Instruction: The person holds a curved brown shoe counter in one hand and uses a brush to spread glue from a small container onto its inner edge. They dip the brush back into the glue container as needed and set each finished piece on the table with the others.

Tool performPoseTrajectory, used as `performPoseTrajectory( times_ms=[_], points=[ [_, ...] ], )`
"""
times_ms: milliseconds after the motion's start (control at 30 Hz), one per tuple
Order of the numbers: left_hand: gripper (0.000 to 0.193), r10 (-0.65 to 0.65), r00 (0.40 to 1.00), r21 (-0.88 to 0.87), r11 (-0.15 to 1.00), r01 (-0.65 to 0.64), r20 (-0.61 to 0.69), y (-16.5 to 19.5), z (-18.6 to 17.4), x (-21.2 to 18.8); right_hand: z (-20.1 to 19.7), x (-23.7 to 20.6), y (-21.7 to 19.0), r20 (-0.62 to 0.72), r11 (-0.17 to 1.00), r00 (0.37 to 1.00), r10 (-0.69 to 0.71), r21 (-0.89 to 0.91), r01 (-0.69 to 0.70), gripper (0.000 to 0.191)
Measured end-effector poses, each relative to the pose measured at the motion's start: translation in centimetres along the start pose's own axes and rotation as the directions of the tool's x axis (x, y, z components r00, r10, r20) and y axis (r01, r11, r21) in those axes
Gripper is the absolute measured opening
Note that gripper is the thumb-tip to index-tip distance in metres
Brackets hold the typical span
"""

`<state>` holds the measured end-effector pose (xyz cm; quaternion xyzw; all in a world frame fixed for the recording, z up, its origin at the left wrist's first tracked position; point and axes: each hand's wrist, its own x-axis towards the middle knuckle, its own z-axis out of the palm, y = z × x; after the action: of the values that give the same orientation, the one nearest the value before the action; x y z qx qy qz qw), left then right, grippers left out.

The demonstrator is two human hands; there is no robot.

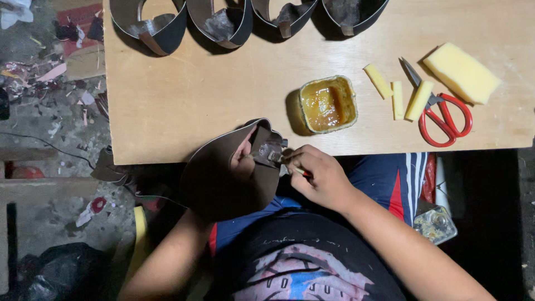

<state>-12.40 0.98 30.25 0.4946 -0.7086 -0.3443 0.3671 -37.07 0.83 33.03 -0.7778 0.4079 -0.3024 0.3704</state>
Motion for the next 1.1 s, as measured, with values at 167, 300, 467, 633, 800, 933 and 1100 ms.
performPoseTrajectory(
  times_ms=[167, 300, 467, 633, 800, 933, 1100],
  points=[
    [0.058, -0.073, 0.997, -0.079, 0.994, 0.075, 0.03, -0.7, -0.2, 0.0, 0.5, 1.0, 0.3, -0.015, 0.983, 0.983, -0.183, -0.026, 0.183, 0.023],
    [0.062, -0.009, 0.999, -0.009, 1.0, 0.008, -0.044, -0.1, -0.2, 0.1, 0.2, 1.0, 0.6, 0.124, 0.991, 0.983, -0.133, 0.026, 0.131, 0.019],
    [0.061, -0.053, 0.997, -0.076, 0.996, 0.049, -0.05, -1.2, 0.7, -1.4, -2.3, -0.1, 0.7, 0.258, 0.996, 0.965, 0.045, 0.067, -0.065, 0.011],
    [0.074, -0.095, 0.99, -0.29, 0.955, 0.062, -0.103, -7.2, 4.2, -2.1, -4.4, -1.1, 0.2, 0.068, 0.991, 0.998, 0.019, 0.13, -0.027, 0.012],
    [0.072, -0.24, 0.969, -0.507, 0.829, 0.236, 0.058, -9.5, 5.3, -2.5, -1.9, -1.2, -0.7, -0.073, 0.926, 0.935, 0.348, 0.181, -0.331, 0.011],
    [0.06, -0.08, 0.989, -0.412, 0.911, 0.02, -0.128, -6.4, 4.9, -4.0, -1.2, -1.8, -1.0, -0.063, 0.969, 0.984, 0.168, 0.192, -0.153, 0.013],
    [0.066, -0.058, 0.991, -0.548, 0.836, -0.018, -0.122, -5.0, 3.9, -3.4, -2.9, -3.4, -0.4, 0.074, 0.911, 0.956, 0.284, 0.292, -0.293, 0.014]
  ],
)
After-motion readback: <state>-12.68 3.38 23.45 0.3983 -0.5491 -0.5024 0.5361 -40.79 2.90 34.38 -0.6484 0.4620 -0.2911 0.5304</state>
